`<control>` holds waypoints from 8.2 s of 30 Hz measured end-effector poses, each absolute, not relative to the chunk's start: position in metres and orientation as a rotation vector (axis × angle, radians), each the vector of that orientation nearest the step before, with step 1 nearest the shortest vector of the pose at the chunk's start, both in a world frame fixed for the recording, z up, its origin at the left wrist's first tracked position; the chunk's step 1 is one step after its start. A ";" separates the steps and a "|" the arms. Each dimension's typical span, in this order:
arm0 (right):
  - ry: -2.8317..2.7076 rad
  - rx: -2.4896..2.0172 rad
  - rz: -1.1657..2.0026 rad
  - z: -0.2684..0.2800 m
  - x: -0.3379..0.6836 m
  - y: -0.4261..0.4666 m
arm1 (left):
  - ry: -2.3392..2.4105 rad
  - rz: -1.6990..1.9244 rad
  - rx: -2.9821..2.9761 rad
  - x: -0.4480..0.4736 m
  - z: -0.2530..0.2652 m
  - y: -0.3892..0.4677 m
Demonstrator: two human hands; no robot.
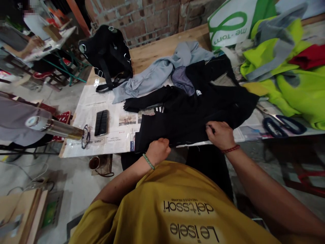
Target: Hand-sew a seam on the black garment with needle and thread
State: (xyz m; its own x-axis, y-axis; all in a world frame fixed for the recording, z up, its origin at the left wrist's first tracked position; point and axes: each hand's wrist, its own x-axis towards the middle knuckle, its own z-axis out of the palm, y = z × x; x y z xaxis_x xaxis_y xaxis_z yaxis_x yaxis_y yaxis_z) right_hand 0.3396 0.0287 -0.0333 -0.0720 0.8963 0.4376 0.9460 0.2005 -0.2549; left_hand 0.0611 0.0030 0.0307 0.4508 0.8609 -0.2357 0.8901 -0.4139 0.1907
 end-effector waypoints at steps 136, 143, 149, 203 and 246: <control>-2.232 -0.887 -0.069 0.003 0.214 0.013 | 1.657 0.878 1.804 -0.077 0.071 -0.026; -2.344 -0.846 -0.083 0.006 0.245 0.027 | 1.714 0.784 1.953 -0.080 0.053 -0.017; -2.372 -0.810 0.232 0.000 0.261 0.032 | 1.713 0.748 1.938 -0.077 0.047 -0.016; -2.544 -1.134 0.653 0.038 0.241 0.045 | 1.512 0.931 1.588 -0.077 0.004 -0.004; -1.491 -1.437 0.227 0.043 0.312 0.021 | 1.419 1.022 1.446 -0.082 -0.002 -0.005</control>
State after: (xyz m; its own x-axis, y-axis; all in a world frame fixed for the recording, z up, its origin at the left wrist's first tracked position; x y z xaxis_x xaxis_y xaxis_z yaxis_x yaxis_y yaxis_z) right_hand 0.3115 0.0207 0.0427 0.2188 0.8309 0.5116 0.6409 0.2730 -0.7175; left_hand -0.0817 -0.0054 -0.0024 0.0243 0.9997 -0.0075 0.3098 -0.0004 0.9508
